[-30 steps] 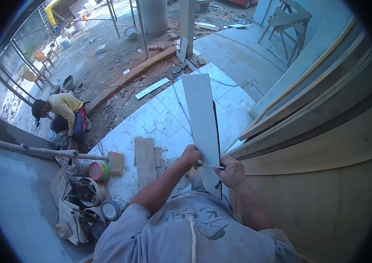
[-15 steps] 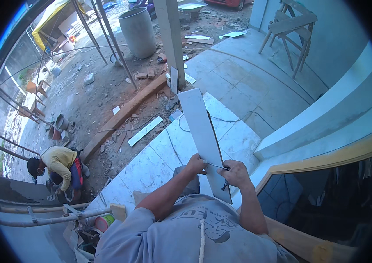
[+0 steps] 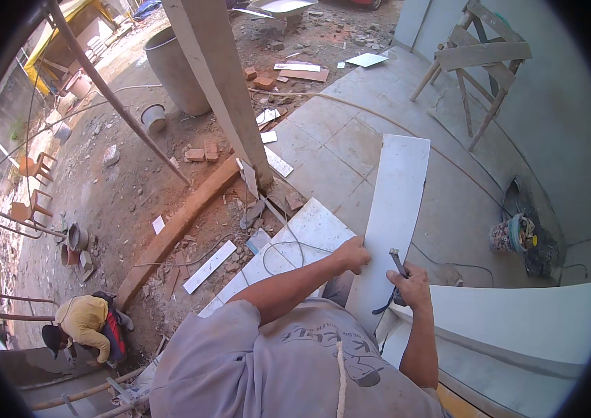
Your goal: The person cuts tiles with an angle grinder, measures surfaces and tile pieces using a tape measure, and cuts the marked tiles with the angle grinder.
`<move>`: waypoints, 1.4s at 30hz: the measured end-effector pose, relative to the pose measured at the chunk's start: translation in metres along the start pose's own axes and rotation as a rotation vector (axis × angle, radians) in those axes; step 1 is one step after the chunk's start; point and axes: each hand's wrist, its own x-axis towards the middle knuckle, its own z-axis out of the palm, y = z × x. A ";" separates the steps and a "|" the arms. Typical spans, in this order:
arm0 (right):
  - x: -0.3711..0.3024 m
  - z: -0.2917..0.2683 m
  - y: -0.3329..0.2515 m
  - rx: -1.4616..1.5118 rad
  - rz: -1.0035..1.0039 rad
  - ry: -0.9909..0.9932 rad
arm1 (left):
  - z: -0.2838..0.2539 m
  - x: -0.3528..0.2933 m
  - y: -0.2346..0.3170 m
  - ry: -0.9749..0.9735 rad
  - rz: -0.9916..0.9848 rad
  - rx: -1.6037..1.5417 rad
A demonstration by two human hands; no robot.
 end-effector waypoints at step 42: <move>1.516 0.397 -0.273 -1.186 -0.122 -0.852 | -0.758 0.564 0.033 1.861 -0.553 -1.095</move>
